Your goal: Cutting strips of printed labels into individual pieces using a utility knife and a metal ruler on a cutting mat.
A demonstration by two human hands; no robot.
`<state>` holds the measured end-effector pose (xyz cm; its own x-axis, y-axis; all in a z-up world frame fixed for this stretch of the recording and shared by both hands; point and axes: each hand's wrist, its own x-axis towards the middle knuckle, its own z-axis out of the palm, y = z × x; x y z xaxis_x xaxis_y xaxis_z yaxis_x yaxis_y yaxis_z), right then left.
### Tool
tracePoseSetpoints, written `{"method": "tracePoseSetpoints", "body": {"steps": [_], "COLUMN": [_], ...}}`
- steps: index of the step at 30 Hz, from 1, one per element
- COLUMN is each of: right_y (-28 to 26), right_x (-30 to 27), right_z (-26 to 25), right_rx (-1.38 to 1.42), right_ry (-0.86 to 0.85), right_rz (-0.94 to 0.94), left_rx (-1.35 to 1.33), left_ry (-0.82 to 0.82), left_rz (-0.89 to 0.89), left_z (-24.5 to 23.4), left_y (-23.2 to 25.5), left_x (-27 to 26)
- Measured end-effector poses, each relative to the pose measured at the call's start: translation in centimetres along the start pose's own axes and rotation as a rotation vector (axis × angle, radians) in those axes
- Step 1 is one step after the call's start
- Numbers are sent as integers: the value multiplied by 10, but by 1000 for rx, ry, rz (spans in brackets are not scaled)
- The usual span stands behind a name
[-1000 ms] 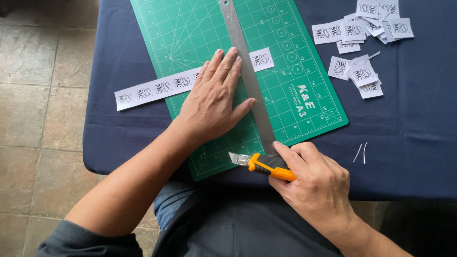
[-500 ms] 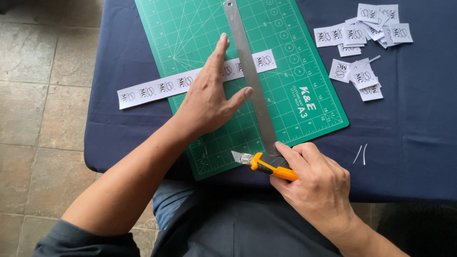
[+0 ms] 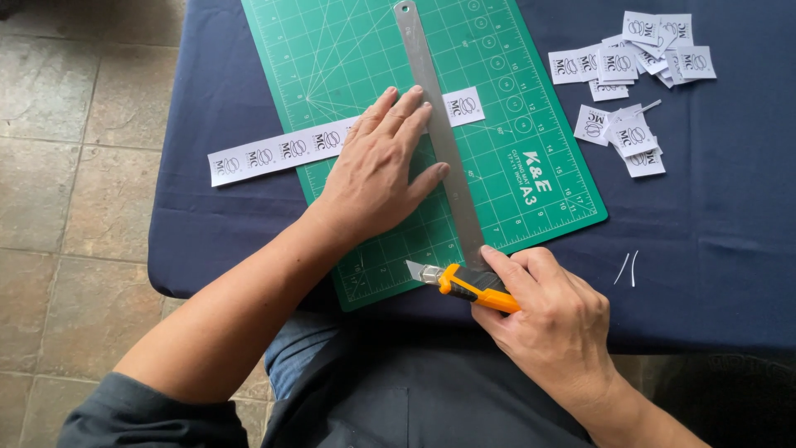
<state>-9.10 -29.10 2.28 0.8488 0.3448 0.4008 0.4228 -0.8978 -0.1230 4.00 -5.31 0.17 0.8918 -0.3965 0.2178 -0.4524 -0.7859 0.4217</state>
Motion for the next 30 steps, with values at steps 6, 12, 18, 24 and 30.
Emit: {"method": "tracePoseSetpoints", "body": {"steps": [6, 12, 18, 24, 30], "right_y": [0, 23, 25, 15, 12], "right_x": [1, 43, 92, 111, 112], "right_z": [-2, -17, 14, 24, 23], "right_rx": [34, 384, 230, 102, 103], "right_ry": [-30, -220, -110, -187, -186], "right_rz": [17, 185, -5, 60, 84], "left_rx": [53, 132, 189, 248, 213], "left_ry": [-9, -70, -111, -33, -24], "left_rz": [8, 13, 18, 39, 29], "left_z": [5, 4, -1, 16, 2], "left_y": [-2, 0, 3, -5, 4], "left_x": [1, 4, 6, 5, 2]}}
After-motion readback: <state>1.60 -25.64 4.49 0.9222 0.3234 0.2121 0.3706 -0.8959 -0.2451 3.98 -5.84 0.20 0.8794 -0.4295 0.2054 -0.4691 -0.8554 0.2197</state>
